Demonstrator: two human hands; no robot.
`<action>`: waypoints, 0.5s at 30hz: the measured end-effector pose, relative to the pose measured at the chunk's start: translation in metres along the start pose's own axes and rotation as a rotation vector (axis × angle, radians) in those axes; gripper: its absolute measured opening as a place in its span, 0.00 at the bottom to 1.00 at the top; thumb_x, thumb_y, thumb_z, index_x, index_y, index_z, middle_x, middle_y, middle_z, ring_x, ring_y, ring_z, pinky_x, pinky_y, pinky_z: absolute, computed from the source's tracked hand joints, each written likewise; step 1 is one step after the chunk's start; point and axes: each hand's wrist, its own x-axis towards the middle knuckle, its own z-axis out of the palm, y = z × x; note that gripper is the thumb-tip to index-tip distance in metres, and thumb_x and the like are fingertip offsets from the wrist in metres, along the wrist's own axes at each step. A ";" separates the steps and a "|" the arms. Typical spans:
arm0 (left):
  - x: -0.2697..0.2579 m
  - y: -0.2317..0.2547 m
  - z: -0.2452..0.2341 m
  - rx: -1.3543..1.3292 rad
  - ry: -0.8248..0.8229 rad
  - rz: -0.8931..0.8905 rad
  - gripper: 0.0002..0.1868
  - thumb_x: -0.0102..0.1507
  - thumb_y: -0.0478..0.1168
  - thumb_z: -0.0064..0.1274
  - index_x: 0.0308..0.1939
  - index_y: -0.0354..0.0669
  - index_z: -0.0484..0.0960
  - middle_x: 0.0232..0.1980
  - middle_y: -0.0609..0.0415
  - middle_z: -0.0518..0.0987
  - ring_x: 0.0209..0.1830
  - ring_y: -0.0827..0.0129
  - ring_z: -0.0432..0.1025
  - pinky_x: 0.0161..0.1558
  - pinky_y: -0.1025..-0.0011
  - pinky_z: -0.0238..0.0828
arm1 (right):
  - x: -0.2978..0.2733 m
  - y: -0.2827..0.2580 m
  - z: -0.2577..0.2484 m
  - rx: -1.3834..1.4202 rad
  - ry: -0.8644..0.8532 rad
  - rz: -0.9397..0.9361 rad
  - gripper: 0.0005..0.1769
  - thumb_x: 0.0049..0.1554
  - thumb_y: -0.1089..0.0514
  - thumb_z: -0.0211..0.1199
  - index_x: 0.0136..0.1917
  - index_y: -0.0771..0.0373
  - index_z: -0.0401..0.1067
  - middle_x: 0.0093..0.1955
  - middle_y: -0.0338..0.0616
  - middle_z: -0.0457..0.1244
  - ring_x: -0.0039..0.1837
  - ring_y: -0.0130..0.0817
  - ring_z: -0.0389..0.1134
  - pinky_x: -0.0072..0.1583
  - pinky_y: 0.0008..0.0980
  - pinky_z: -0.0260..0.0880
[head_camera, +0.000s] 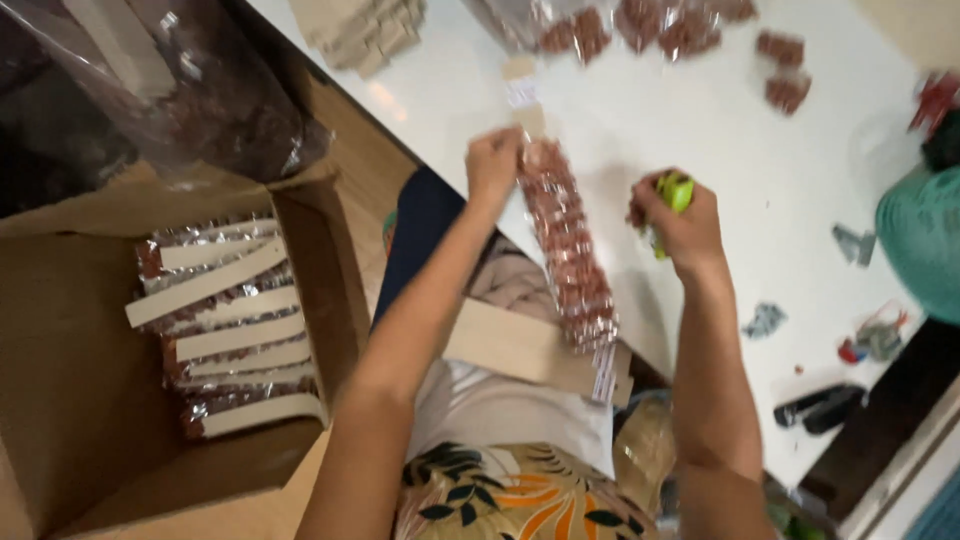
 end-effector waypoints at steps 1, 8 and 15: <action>0.002 0.000 -0.001 -0.030 0.029 -0.021 0.17 0.60 0.51 0.52 0.28 0.47 0.89 0.26 0.50 0.84 0.35 0.58 0.79 0.43 0.59 0.73 | -0.016 0.008 -0.009 -0.135 -0.085 0.004 0.10 0.60 0.54 0.69 0.45 0.63 0.75 0.32 0.47 0.65 0.35 0.36 0.69 0.44 0.33 0.71; -0.019 0.037 -0.013 -0.233 -0.026 -0.133 0.18 0.60 0.45 0.54 0.41 0.35 0.91 0.39 0.51 0.88 0.38 0.68 0.79 0.44 0.71 0.74 | -0.135 0.016 -0.026 -0.406 -0.370 0.172 0.13 0.58 0.51 0.62 0.53 0.59 0.75 0.55 0.46 0.72 0.53 0.37 0.75 0.57 0.39 0.78; -0.031 0.058 -0.023 -0.266 -0.092 -0.250 0.24 0.64 0.45 0.51 0.56 0.29 0.84 0.53 0.42 0.86 0.51 0.58 0.81 0.54 0.68 0.79 | -0.163 0.041 -0.001 -0.727 -0.298 -0.263 0.26 0.48 0.66 0.67 0.61 0.59 0.69 0.59 0.49 0.67 0.59 0.45 0.70 0.59 0.41 0.69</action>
